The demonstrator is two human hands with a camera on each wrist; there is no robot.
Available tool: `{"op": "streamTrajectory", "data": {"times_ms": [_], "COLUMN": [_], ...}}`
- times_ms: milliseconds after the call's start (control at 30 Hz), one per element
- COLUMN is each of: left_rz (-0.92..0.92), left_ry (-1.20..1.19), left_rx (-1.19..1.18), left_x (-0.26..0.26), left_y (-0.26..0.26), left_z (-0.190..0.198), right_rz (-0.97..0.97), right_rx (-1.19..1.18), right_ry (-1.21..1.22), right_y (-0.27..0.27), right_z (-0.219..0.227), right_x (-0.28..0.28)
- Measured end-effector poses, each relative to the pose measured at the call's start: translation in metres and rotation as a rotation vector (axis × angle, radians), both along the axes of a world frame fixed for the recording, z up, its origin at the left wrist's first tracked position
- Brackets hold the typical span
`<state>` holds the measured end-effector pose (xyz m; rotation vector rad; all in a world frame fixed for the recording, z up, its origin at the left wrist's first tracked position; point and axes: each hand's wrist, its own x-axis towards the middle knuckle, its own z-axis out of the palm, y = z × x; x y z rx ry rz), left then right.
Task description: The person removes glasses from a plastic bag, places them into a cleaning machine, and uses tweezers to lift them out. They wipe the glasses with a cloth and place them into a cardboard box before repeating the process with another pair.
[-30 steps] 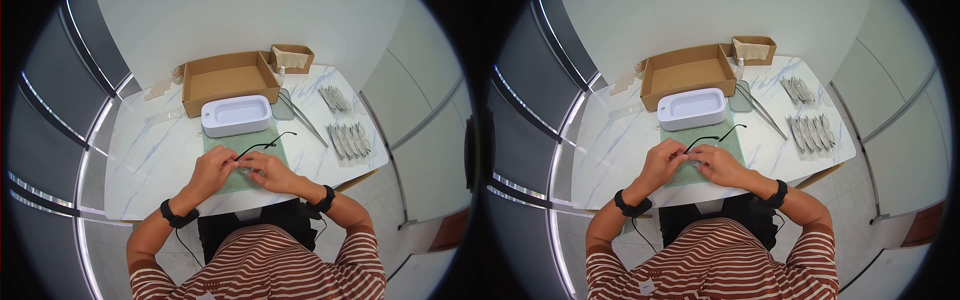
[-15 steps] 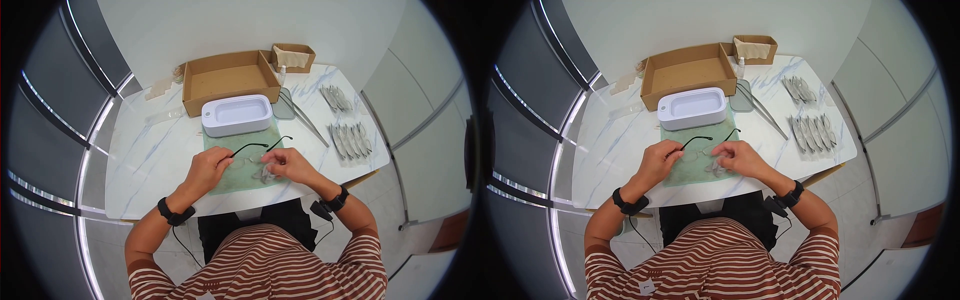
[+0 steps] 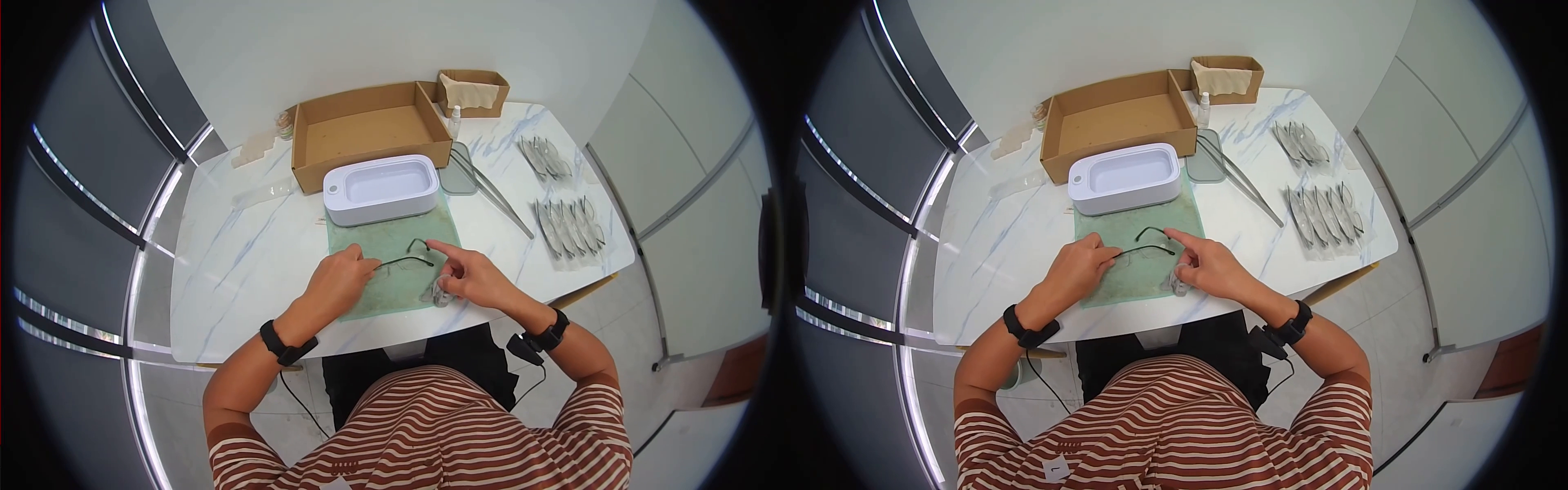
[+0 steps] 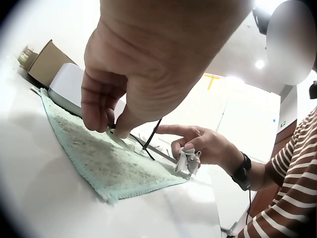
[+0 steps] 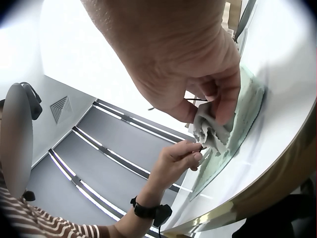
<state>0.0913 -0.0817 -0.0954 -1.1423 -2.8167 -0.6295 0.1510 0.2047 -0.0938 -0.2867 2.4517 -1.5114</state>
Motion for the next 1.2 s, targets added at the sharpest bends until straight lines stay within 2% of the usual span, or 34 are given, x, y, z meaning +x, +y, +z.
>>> {"op": "streamTrajectory", "data": {"times_ms": [167,233,333,467,533,567,633,667,733,767,833,867,900,933,967,1033,1067,1133,1200], "left_rz": [-0.011,-0.027,0.044,0.041,-0.055,-0.047,-0.156,-0.16,-0.179,-0.192,-0.141,-0.152,-0.055,0.046,0.044,0.06,0.056,0.064,0.029], "left_ry": [-0.12,-0.165,-0.09,-0.054,-0.004,0.004,0.028,0.034,0.071,0.08,0.057,0.074,-0.176,-0.425,-0.403,-0.746,-0.816,-0.798,-0.815], "left_rx": [0.024,0.096,0.127,0.166,0.075,0.084,-0.078,-0.073,-0.136,-0.136,0.08,0.078,0.221,0.364,0.366,0.751,0.866,0.937,1.046], "left_x": [-0.007,-0.014,-0.019,-0.013,-0.008,-0.009,-0.016,-0.019,-0.025,-0.029,-0.041,-0.044,-0.046,-0.05,-0.057,-0.071,-0.074,-0.08,-0.093], "left_y": [-0.008,-0.016,-0.021,-0.003,0.012,0.016,0.026,0.028,0.031,0.03,0.027,0.028,0.029,0.029,0.031,0.038,0.041,0.051,0.055], "left_z": [0.002,0.001,0.005,0.014,0.016,0.013,0.001,-0.003,-0.006,-0.003,0.009,0.025,0.044,0.058,0.061,0.064,0.068,0.075,0.069], "right_rz": [0.059,0.106,0.146,0.164,0.154,0.162,0.15,0.145,-0.007,-0.019,-0.121,-0.146,-0.15,-0.193,-0.229,-0.203,-0.231,-0.261,-0.291], "right_rx": [0.111,0.24,0.324,0.347,0.295,0.305,0.137,0.143,0.01,0.011,-0.196,-0.288,-0.289,-0.425,-0.562,-0.64,-0.715,-0.823,-0.778], "right_ry": [0.047,0.045,0.089,0.083,0.065,0.073,0.052,0.057,0.078,0.086,0.25,0.325,0.345,0.405,0.464,0.511,0.566,0.653,0.726], "right_y": [-0.009,-0.012,-0.016,-0.017,-0.014,-0.011,-0.005,-0.002,0.004,0.007,0.015,0.019,0.02,0.018,0.016,0.011,0.004,-0.011,-0.025], "right_z": [-0.006,-0.002,-0.003,0.001,0.006,0.011,0.025,0.035,0.057,0.064,0.077,0.078,0.083,0.091,0.098,0.104,0.106,0.112,0.113], "right_x": [-0.011,-0.015,-0.019,-0.021,-0.023,-0.025,-0.025,-0.025,-0.024,-0.026,-0.033,-0.042,-0.049,-0.057,-0.066,-0.088,-0.099,-0.116,-0.129]}}
